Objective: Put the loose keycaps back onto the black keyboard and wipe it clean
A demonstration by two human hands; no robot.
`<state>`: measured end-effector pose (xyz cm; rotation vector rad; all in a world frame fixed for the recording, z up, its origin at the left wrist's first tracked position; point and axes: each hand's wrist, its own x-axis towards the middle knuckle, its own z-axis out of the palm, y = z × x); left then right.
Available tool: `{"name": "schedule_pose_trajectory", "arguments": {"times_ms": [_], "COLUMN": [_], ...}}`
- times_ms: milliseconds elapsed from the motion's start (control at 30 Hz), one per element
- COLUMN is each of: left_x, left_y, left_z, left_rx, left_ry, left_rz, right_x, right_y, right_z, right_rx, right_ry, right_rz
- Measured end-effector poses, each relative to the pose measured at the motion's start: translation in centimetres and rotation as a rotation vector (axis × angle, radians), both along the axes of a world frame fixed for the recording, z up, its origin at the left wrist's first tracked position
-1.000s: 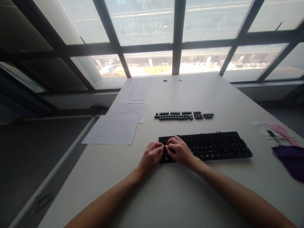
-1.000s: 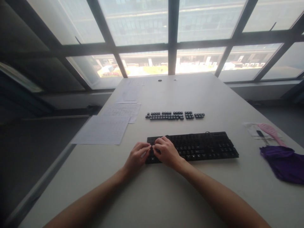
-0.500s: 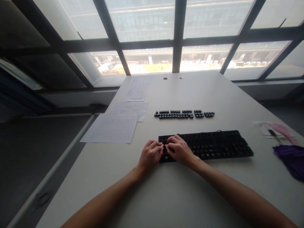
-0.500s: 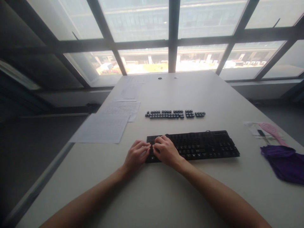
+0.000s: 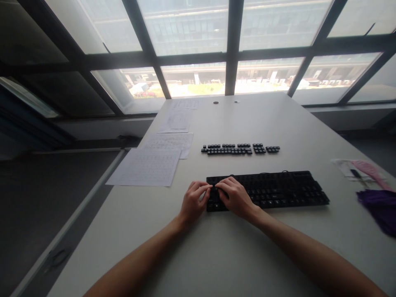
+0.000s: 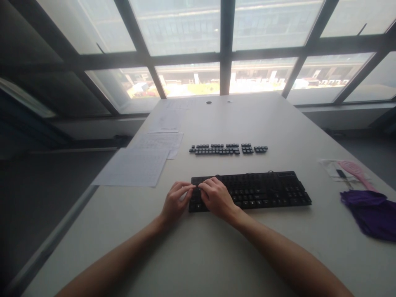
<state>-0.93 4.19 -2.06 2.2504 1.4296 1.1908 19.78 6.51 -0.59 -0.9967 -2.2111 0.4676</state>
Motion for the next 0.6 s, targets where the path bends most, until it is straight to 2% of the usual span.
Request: {"name": "schedule_pose_trajectory", "arguments": {"times_ms": [100, 200, 433, 500, 600], "left_x": [-0.3, -0.8, -1.2, -0.9, -0.6], "left_y": [1.1, 4.2, 13.8, 15.3, 16.5], "left_z": [0.1, 0.5, 1.0, 0.8, 0.5], "left_rx": [0.017, 0.023, -0.014, -0.013, -0.012], "left_ry": [-0.042, -0.018, 0.235, 0.293, 0.368], "left_rz": [0.024, 0.108, 0.232, 0.246, 0.246], "right_x": [0.0, -0.2, -2.4, -3.2, -3.9], "right_y": [0.1, 1.3, 9.4, 11.6, 13.7], "right_z": [0.0, 0.6, 2.3, 2.1, 1.3], "right_rx": [-0.036, -0.049, 0.021, 0.04, 0.058], "right_ry": [0.028, 0.022, -0.262, -0.355, -0.457], "right_rz": [-0.043, -0.123, -0.269, -0.277, -0.262]}}
